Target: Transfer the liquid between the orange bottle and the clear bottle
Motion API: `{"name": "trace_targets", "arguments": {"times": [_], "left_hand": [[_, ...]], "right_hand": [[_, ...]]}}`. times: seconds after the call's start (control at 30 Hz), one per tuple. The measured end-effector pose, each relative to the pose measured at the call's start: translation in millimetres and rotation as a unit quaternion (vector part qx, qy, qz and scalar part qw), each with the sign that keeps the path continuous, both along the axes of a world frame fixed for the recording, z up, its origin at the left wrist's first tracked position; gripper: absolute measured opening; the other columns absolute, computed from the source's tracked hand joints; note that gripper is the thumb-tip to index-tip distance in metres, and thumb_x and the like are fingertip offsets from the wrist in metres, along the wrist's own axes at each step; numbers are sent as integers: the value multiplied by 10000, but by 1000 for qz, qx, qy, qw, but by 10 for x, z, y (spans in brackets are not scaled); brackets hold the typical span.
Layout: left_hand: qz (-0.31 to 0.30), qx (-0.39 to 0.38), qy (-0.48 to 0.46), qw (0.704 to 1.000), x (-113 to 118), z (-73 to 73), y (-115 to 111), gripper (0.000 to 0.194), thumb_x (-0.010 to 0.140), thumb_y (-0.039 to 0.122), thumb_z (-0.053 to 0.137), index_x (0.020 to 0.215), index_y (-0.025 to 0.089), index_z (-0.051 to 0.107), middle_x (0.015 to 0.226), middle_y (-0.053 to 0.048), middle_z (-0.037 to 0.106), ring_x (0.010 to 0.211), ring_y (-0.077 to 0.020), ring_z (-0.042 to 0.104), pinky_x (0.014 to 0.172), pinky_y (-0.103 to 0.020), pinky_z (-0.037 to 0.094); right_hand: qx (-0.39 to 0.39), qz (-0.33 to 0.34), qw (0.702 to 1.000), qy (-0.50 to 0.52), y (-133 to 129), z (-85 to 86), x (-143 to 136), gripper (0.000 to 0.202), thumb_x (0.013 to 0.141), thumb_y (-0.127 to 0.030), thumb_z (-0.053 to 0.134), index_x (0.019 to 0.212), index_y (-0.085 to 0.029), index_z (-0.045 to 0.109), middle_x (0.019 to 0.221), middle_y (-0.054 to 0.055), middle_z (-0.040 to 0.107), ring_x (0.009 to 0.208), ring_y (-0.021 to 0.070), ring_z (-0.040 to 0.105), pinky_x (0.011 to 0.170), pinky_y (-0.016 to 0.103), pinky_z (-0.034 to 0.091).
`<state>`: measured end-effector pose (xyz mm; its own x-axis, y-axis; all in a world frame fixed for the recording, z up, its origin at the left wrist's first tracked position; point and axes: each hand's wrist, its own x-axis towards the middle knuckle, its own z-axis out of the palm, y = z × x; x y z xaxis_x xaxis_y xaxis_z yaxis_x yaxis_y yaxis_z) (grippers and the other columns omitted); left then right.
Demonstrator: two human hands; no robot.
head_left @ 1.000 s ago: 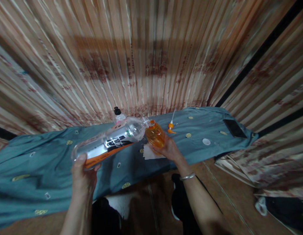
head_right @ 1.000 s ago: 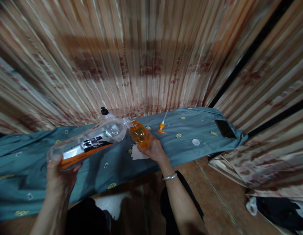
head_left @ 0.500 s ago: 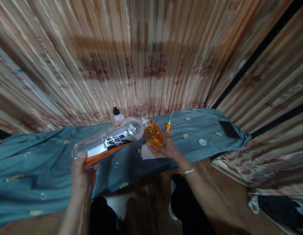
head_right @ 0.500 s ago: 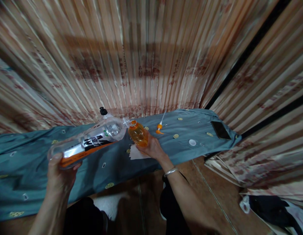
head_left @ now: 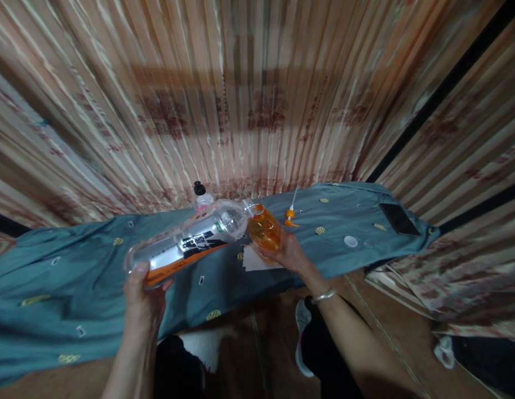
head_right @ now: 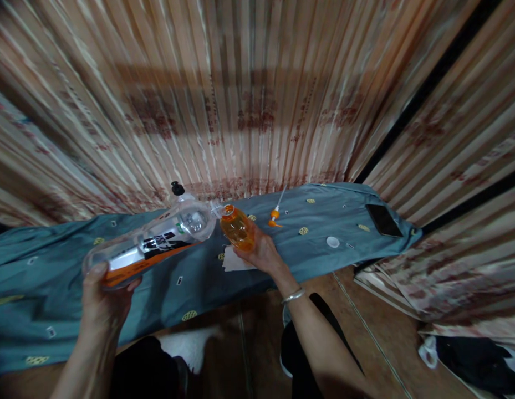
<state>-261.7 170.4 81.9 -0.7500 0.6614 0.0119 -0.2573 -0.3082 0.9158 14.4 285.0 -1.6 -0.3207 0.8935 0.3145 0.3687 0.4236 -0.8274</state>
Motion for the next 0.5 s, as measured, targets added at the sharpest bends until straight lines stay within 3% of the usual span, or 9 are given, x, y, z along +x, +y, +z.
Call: {"name": "trace_targets", "arguments": {"times": [0.1, 0.5], "left_hand": [[-1, 2, -2, 1000, -1, -1, -10, 348, 416, 409, 809, 670, 222, 660, 788, 13, 740, 527, -121, 554, 256, -173, 332], [18, -2, -9, 1000, -62, -43, -105, 361, 424, 408, 827, 706, 223, 699, 756, 41, 737, 511, -123, 583, 259, -181, 377]], "right_hand": [[-6, -7, 1000, -8, -22, 22, -17, 803, 780, -302, 868, 1521, -237, 565, 1376, 99, 796, 1257, 341, 777, 1114, 533, 626], [-9, -14, 1000, -18, -102, 97, -61, 829, 794, -222, 860, 1553, -275, 532, 1378, 67, 799, 1247, 317, 786, 1097, 486, 646]]}}
